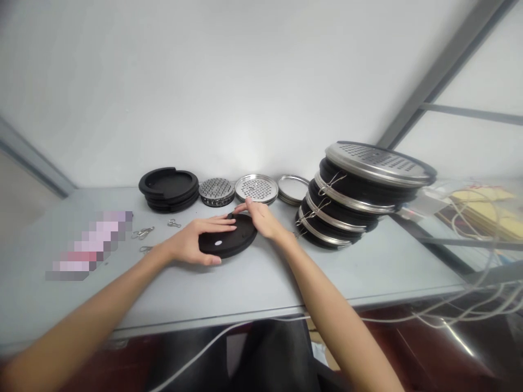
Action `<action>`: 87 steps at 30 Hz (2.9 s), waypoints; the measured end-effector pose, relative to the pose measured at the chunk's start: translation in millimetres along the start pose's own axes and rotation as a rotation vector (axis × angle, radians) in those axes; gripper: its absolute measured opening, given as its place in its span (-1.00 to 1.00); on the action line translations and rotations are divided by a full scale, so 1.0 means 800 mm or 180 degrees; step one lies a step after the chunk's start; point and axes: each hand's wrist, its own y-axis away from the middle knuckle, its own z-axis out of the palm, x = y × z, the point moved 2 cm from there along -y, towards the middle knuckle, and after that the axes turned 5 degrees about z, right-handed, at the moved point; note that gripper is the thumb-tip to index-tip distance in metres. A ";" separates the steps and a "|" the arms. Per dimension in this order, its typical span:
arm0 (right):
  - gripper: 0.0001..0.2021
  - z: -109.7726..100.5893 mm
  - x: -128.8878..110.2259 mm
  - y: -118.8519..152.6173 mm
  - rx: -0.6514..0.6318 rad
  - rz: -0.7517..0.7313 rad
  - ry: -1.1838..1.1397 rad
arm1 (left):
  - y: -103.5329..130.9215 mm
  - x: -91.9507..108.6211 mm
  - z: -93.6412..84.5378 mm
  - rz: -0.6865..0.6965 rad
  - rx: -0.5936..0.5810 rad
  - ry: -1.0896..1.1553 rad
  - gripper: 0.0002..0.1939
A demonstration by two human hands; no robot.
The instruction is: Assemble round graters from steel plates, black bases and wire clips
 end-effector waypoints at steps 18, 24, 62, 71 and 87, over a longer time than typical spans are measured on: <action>-0.78 -0.004 -0.013 0.002 0.0181 -0.0058 -0.0413 | 0.002 -0.021 -0.030 -0.0754 0.1955 0.0618 -0.46; -0.76 -0.012 -0.005 -0.001 0.0078 0.0239 -0.1272 | 0.002 -0.020 -0.035 -0.0711 0.2211 0.0478 -0.55; -0.61 -0.009 0.009 0.000 -0.0547 0.1085 -0.0691 | 0.005 -0.033 -0.016 -0.1789 0.1377 0.0475 -0.47; -0.62 -0.008 0.018 -0.002 -0.0458 0.1137 -0.0385 | 0.002 -0.014 -0.013 -0.1383 0.1194 -0.0515 -0.52; -0.68 0.002 0.024 -0.007 -0.0080 0.0932 -0.0248 | 0.014 0.009 0.011 -0.0814 -0.0879 -0.1369 0.17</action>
